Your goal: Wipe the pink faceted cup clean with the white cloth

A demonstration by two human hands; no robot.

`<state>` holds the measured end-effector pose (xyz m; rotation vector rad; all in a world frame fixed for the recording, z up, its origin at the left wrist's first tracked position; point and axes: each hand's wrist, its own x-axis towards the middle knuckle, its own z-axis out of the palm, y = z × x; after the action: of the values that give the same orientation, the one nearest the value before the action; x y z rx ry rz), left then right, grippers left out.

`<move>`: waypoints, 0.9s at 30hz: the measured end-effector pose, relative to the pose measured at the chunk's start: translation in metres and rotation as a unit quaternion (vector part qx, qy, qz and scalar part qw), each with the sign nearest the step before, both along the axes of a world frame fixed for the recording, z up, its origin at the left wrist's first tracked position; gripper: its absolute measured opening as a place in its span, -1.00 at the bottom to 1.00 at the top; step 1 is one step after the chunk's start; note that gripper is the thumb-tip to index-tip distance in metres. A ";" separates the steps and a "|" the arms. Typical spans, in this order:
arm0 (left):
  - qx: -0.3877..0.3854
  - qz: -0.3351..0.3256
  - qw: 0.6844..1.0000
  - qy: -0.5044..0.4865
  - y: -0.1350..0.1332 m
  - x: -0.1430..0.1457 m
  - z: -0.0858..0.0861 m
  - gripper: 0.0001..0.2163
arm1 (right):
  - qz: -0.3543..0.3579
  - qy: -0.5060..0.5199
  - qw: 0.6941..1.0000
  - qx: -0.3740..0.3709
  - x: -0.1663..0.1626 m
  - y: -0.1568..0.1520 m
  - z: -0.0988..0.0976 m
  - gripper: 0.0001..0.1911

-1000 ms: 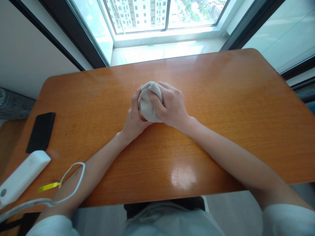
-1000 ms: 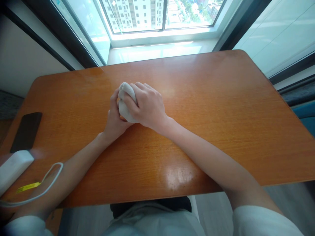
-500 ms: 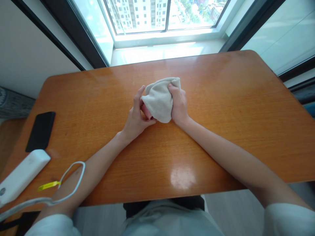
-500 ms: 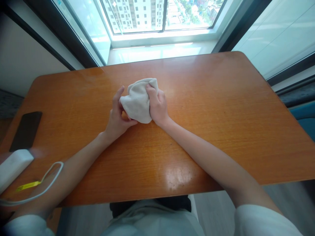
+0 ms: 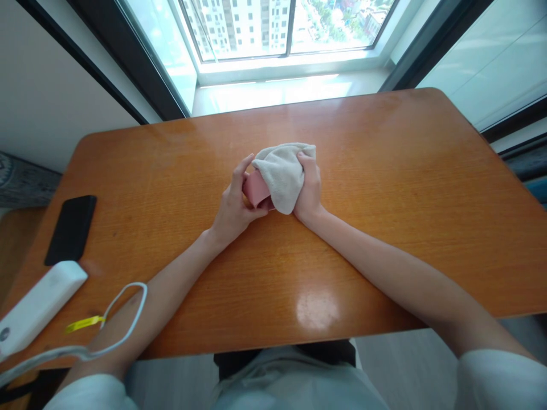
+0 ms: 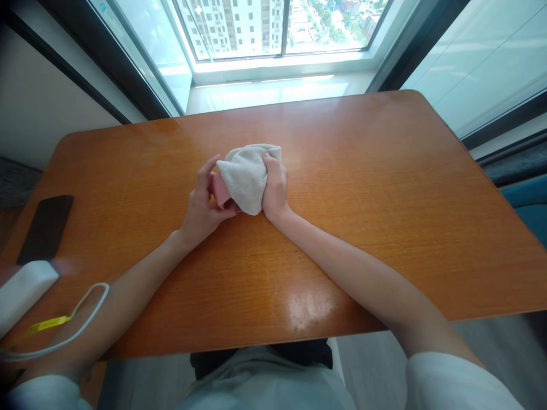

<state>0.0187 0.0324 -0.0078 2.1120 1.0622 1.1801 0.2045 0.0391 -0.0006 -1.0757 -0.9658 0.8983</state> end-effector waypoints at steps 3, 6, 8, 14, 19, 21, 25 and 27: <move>-0.006 0.005 1.000 0.002 0.001 -0.001 -0.002 -0.32 | -0.048 0.024 0.998 0.017 -0.002 -0.007 0.009 -0.46; -0.023 0.001 1.000 0.008 0.002 -0.001 -0.004 -0.44 | -0.035 -0.022 0.999 0.025 -0.001 -0.012 0.016 -0.48; -0.033 -0.002 0.999 0.009 0.001 0.000 -0.004 -0.48 | -0.032 -0.061 0.997 0.040 0.001 -0.014 0.021 -0.48; -0.038 -0.021 0.999 -0.026 -0.003 0.000 -0.001 -0.48 | 0.029 -0.290 0.949 0.123 0.007 -0.019 0.046 -0.63; -0.003 -0.011 1.000 -0.007 -0.004 -0.001 -0.002 -0.38 | 0.043 -0.525 0.834 0.166 -0.003 -0.026 0.059 -0.77; -0.006 -0.014 1.000 -0.003 -0.003 -0.001 -0.002 -0.40 | 0.027 -0.577 0.800 0.163 -0.007 -0.028 0.059 -0.76; -0.015 -0.005 1.000 0.001 -0.001 0.000 0.000 -0.46 | 0.018 -0.609 0.777 0.155 -0.009 -0.029 0.060 -0.74; -0.012 0.007 1.000 0.003 0.001 0.000 0.001 -0.46 | 0.020 -0.598 0.786 0.157 -0.006 -0.027 0.060 -0.74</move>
<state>0.0190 0.0333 -0.0070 2.0941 1.0912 1.1621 0.1983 0.0120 0.0593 -1.3039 -2.0963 -0.0696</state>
